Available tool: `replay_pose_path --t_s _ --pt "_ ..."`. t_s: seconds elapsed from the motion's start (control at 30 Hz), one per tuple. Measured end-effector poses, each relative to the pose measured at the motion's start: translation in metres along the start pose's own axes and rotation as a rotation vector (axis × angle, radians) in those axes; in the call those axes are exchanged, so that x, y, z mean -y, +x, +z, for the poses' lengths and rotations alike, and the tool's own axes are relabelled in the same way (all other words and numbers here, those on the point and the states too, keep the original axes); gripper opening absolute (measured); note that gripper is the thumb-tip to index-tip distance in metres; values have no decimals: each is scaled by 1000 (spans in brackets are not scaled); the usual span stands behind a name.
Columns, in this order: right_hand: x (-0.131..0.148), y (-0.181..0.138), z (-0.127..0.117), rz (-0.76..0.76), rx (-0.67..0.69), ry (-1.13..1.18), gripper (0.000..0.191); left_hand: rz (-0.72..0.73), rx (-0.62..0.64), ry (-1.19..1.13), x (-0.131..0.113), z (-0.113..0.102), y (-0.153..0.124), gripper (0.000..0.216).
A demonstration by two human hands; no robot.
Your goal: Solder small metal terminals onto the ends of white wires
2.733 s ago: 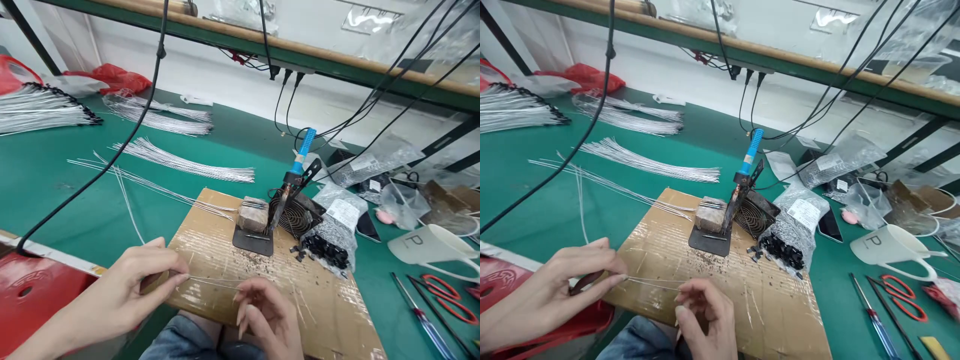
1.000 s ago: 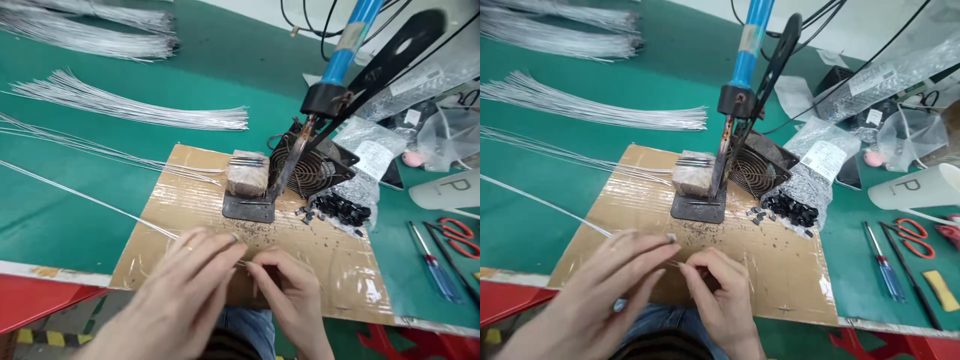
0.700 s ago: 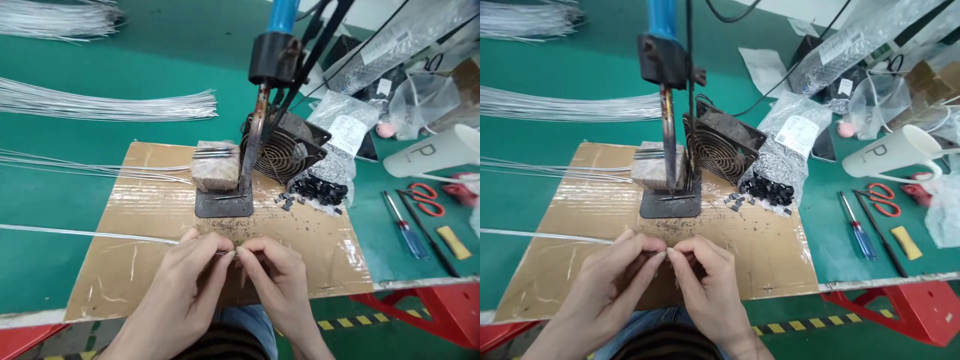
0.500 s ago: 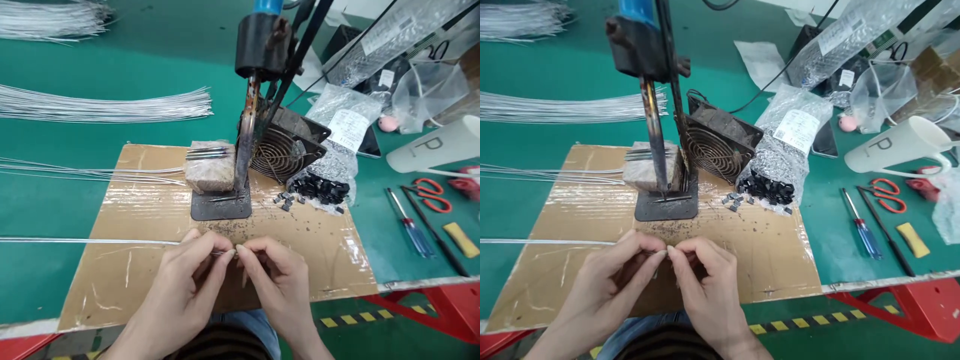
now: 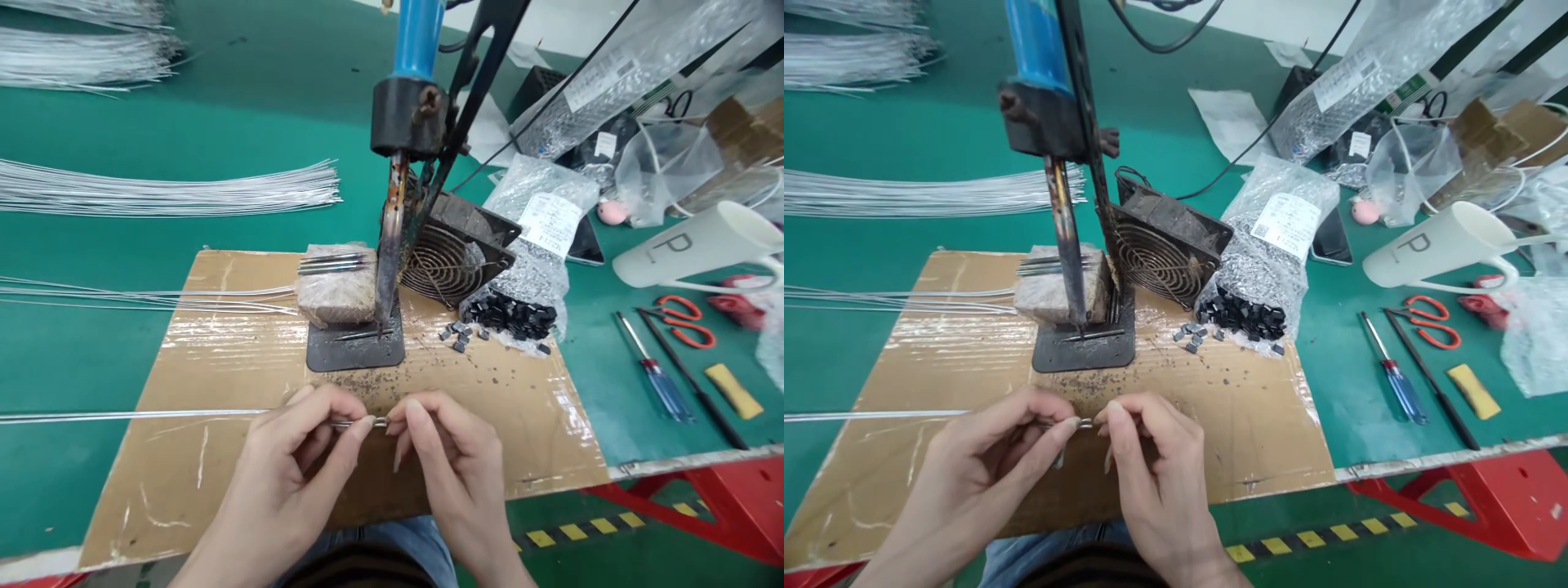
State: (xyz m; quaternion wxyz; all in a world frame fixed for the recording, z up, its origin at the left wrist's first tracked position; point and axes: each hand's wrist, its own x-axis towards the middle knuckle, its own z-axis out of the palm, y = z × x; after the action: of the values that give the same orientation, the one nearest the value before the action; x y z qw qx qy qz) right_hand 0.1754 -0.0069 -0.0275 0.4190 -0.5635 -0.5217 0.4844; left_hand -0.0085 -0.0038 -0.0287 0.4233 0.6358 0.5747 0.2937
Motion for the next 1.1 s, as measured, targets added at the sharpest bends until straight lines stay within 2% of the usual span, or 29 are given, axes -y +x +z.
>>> replay_pose_path --t_s 0.13,0.3,0.37,0.43,0.53,0.6,0.67,0.73,1.1 --pt "2 3 -2 -31 109 -41 23 -16 7 -24 0 1 2 15" --pt "0 6 1 -225 159 -155 20 -46 67 -80 -1 -1 1 19" --pt "-2 6 3 -297 150 -183 19 -61 70 -113 -1 -1 0 21" --pt "-5 4 5 -337 56 -192 18 -76 59 -140 -1 -1 0 21" --pt "-5 0 6 -209 -155 -111 20 -102 22 -174 0 0 0 21" --pt "-2 -2 8 -43 -201 -2 26 -122 0 -198 -1 0 0 22" --pt "2 -3 11 74 -170 101 29 -144 -34 -212 -3 1 -1 21" --pt "6 -4 15 128 -133 182 29 -165 -74 -224 -6 1 -1 21" --pt "6 -4 27 219 -53 466 14 -128 -113 -241 -13 1 -1 25"
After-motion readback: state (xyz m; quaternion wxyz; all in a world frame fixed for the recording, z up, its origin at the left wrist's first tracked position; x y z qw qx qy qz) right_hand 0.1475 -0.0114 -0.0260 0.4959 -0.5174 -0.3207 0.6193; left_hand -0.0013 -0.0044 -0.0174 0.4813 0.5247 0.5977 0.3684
